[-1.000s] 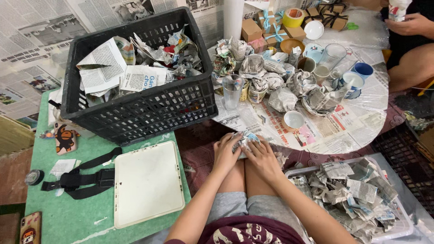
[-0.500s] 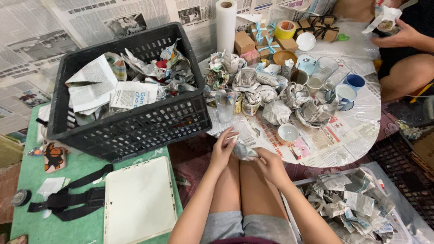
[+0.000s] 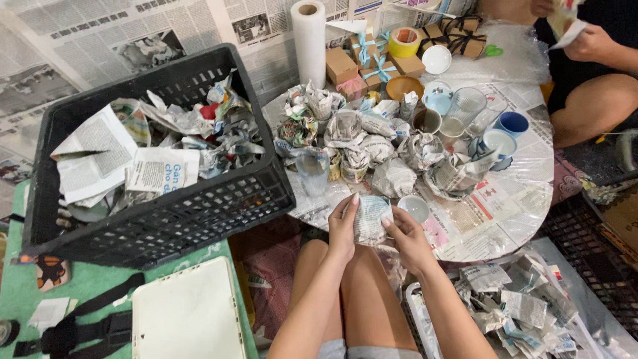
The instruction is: The person sits on the floor and wraps small ceramic dishes and glassware in newspaper. They pick up each item, fold a sheet of newspaper around it, and place the wrapped bundle on a pile on the table. The person repeats this process for multiple items throughout the clip.
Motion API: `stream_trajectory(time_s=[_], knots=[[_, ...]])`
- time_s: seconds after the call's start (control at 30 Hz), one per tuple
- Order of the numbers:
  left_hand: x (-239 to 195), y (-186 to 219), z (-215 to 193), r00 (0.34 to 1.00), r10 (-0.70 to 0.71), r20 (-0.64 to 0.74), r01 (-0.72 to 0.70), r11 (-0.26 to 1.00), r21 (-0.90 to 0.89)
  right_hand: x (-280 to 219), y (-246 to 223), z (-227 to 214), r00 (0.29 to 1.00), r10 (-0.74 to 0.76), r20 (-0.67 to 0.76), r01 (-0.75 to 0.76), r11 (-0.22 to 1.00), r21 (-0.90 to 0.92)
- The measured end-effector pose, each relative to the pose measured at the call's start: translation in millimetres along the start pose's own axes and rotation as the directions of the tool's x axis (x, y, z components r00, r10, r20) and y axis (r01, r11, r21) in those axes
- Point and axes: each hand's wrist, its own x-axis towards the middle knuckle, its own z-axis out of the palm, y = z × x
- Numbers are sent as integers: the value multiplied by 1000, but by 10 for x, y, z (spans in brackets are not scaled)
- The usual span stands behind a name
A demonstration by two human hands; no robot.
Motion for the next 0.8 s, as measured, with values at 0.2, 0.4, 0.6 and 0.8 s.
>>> stream_trajectory(time_s=[0.2, 0.4, 0.6, 0.8], knots=[[390, -5, 231, 992, 128, 2, -123, 945, 305, 419, 26, -267, 999, -35, -23, 36, 998, 43], [702, 96, 450, 917, 338, 211, -398, 756, 519, 1518, -208, -583, 902, -210, -377, 199, 978, -67], [807, 78, 491, 794, 476, 379, -598, 496, 629, 2617, -213, -466, 774, -551, -311, 384, 800, -462], [953, 27, 400, 766, 430, 478, -582, 149, 799, 2742, -239, -386, 809, -536, -240, 156, 590, -792]])
